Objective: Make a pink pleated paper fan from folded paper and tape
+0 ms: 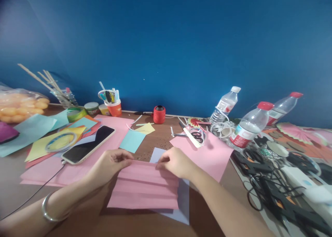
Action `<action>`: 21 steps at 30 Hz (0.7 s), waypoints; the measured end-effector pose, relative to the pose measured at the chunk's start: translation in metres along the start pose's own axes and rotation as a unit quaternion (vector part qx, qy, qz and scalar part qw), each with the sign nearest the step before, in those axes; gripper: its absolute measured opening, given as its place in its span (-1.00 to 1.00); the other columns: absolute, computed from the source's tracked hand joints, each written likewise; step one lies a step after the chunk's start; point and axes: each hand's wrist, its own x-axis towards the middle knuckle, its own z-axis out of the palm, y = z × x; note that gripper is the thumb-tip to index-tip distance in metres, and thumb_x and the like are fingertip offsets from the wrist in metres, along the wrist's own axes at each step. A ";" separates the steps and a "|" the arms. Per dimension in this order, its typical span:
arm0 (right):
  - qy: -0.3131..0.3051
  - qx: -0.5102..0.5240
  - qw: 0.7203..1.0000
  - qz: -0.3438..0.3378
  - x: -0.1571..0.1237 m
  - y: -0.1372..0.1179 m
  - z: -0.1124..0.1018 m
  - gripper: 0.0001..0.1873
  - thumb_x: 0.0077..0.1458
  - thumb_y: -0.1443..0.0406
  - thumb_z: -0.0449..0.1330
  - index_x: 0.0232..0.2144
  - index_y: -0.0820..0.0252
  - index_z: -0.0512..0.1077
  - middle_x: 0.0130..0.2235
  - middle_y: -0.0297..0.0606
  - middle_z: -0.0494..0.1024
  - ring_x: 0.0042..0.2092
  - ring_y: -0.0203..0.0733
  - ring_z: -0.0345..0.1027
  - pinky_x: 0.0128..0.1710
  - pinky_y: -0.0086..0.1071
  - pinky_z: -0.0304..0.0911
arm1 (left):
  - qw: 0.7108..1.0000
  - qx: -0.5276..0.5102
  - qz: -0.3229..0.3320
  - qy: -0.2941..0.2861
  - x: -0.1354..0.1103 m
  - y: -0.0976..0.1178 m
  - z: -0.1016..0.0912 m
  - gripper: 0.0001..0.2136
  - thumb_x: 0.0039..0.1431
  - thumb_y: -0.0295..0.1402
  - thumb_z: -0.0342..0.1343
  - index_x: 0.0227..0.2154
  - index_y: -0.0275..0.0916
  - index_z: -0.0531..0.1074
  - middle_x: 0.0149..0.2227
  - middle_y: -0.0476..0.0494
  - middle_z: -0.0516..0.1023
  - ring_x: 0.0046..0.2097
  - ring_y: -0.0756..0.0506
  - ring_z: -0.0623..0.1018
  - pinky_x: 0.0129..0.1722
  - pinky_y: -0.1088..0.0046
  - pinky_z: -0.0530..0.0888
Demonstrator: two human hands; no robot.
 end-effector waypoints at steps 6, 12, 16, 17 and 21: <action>0.008 0.000 1.000 0.011 0.007 0.023 -0.024 -0.84 -0.11 0.25 0.19 -0.52 0.23 0.52 -0.51 -0.26 0.54 -0.48 -0.25 0.33 -0.48 -0.43 0.18 | 1.000 0.007 0.006 0.017 0.005 -0.004 -0.007 -0.84 -0.01 -0.26 0.08 -0.43 -0.22 0.47 -0.43 -0.04 0.54 -0.38 -0.04 0.46 -0.35 0.48 0.36; 0.003 -0.040 0.999 -0.005 0.008 0.030 -0.021 -0.87 -0.10 0.28 0.18 -0.51 0.17 0.53 -0.42 -0.29 0.56 -0.36 -0.21 0.39 -0.37 -0.41 0.20 | 0.992 0.124 0.017 -0.030 0.004 -0.008 -0.006 -0.82 0.04 -0.26 0.01 -0.39 -0.16 0.49 -0.36 -0.04 0.54 -0.32 -0.07 0.48 -0.31 0.46 0.37; 0.012 -0.111 0.991 -0.070 0.009 0.029 -0.018 -0.86 -0.05 0.36 0.13 -0.52 0.15 0.50 -0.39 -0.32 0.53 -0.33 -0.23 0.37 -0.30 -0.40 0.19 | 0.962 0.249 0.102 -0.043 0.004 -0.008 -0.006 -0.81 0.09 -0.36 -0.07 -0.42 -0.16 0.47 -0.39 -0.04 0.51 -0.32 -0.06 0.44 -0.29 0.44 0.35; 0.019 -0.137 0.986 -0.095 0.009 0.028 -0.016 -0.85 -0.04 0.38 0.12 -0.52 0.15 0.49 -0.38 -0.31 0.52 -0.31 -0.23 0.35 -0.30 -0.39 0.18 | 0.953 0.270 0.130 -0.039 0.004 -0.008 -0.006 -0.80 0.10 -0.39 -0.08 -0.44 -0.18 0.46 -0.41 -0.05 0.49 -0.32 -0.06 0.43 -0.28 0.43 0.35; 0.045 -0.225 0.959 -0.166 0.009 0.025 -0.006 -0.83 0.00 0.42 0.10 -0.48 0.14 0.48 -0.38 -0.30 0.48 -0.28 -0.22 0.29 -0.29 -0.39 0.15 | 0.923 0.317 0.214 -0.037 0.007 -0.009 -0.004 -0.81 0.11 -0.44 -0.09 -0.43 -0.21 0.44 -0.37 -0.09 0.45 -0.27 -0.07 0.42 -0.21 0.39 0.34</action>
